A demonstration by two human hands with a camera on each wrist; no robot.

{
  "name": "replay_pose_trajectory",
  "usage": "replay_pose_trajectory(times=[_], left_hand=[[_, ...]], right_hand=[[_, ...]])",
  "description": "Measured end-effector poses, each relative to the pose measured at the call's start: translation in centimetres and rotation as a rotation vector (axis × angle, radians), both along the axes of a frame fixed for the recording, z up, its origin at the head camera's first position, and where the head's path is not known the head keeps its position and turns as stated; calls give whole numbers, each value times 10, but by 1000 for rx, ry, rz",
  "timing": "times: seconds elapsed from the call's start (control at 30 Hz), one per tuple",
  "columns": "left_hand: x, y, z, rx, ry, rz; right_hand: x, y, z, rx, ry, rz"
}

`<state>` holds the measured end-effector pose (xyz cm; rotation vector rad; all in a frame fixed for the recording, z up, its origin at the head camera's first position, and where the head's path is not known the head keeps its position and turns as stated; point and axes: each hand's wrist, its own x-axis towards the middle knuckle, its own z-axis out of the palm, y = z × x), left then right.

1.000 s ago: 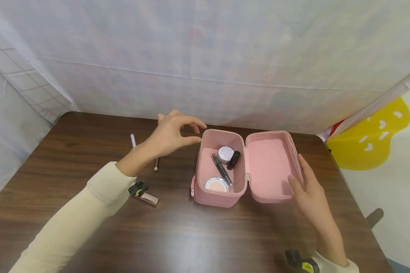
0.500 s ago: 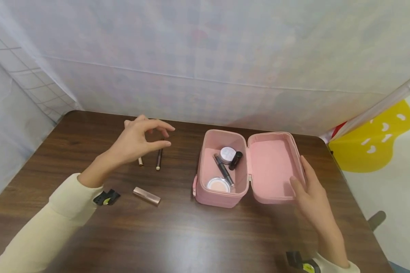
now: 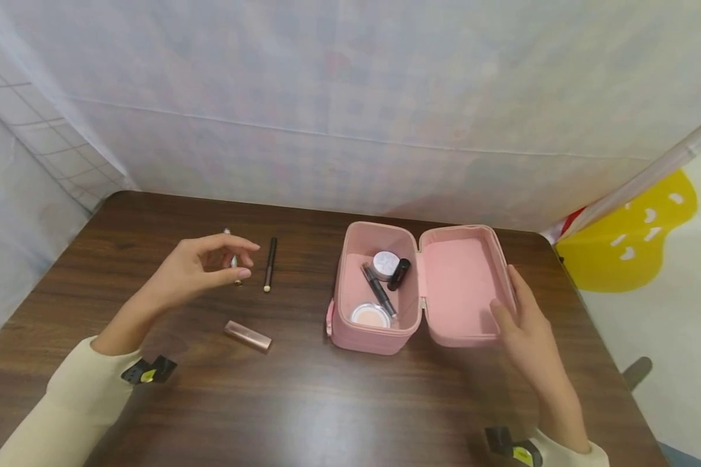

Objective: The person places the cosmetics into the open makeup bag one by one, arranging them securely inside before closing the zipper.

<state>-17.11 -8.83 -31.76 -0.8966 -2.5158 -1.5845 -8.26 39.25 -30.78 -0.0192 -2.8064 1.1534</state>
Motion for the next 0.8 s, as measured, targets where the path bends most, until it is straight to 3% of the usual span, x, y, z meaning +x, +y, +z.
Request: replay_pose_trajectory(times=[0.13, 0.43, 0.67, 0.8], left_hand=[[5, -8, -9, -4, -40, -28], [15, -25, -38, 24, -117, -13], [11, -27, -54, -35, -174, -146], [8, -27, -59, -85, -186, -190]], right_hand=[[0, -1, 0, 0, -1, -7], [-1, -2, -1, -7, 4, -8], [1, -1, -1, -3, 5, -14], [1, -1, -1, -4, 11, -18]])
